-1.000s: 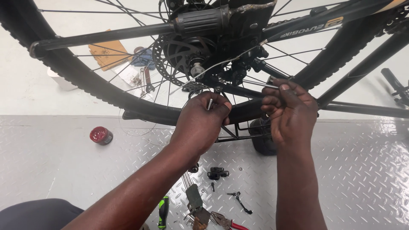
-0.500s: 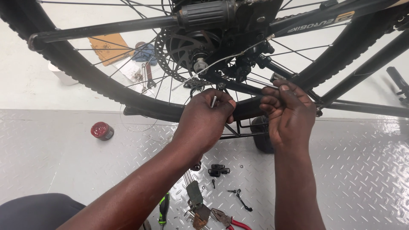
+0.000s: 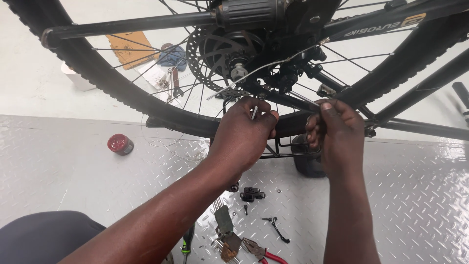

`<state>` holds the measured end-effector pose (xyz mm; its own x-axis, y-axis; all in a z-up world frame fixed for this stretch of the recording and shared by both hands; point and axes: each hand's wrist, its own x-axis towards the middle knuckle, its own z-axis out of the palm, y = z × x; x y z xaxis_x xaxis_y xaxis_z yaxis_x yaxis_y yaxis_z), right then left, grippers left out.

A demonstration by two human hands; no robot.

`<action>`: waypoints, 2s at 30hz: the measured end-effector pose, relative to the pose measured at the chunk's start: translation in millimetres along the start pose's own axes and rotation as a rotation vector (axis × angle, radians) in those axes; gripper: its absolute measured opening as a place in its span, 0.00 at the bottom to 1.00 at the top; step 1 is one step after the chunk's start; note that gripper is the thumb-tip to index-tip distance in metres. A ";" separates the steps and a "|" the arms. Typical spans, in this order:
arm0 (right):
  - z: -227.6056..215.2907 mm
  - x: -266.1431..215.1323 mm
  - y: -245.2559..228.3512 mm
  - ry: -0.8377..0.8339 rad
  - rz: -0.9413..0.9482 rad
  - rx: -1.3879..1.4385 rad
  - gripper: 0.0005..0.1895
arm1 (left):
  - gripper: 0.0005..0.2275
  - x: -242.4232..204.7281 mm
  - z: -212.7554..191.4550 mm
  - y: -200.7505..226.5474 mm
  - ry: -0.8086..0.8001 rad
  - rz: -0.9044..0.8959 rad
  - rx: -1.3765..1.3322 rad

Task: The person uses a wrench to tighten bolts on the rear derailleur of a bicycle. They rotate the rear wheel to check the chain movement and continue adjusting the derailleur mechanism.

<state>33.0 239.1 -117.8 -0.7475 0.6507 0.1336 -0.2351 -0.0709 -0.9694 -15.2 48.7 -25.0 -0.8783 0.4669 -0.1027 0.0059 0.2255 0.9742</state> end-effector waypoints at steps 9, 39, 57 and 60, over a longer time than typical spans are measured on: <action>-36.5 20.0 -22.9 -0.352 -0.348 -1.163 0.09 | 0.05 0.3 -3.1 21.7 -0.057 -0.298 0.065; -69.6 53.7 -2.6 -0.250 -1.287 -1.446 0.31 | 0.05 -7.2 -18.7 22.7 -0.040 -0.263 -0.023; -55.9 39.5 34.1 0.128 -1.217 -1.485 0.26 | 0.05 -11.8 -21.1 28.8 -0.053 -0.288 -0.034; -59.8 43.0 25.0 -0.059 -0.949 -1.358 0.26 | 0.05 -10.4 -18.3 25.9 -0.064 -0.270 -0.005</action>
<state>32.1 310.5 -148.6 -0.6919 0.0440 0.7207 0.0633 0.9980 -0.0002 -14.7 33.9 5.0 -0.8155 0.4440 -0.3711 -0.2268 0.3448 0.9109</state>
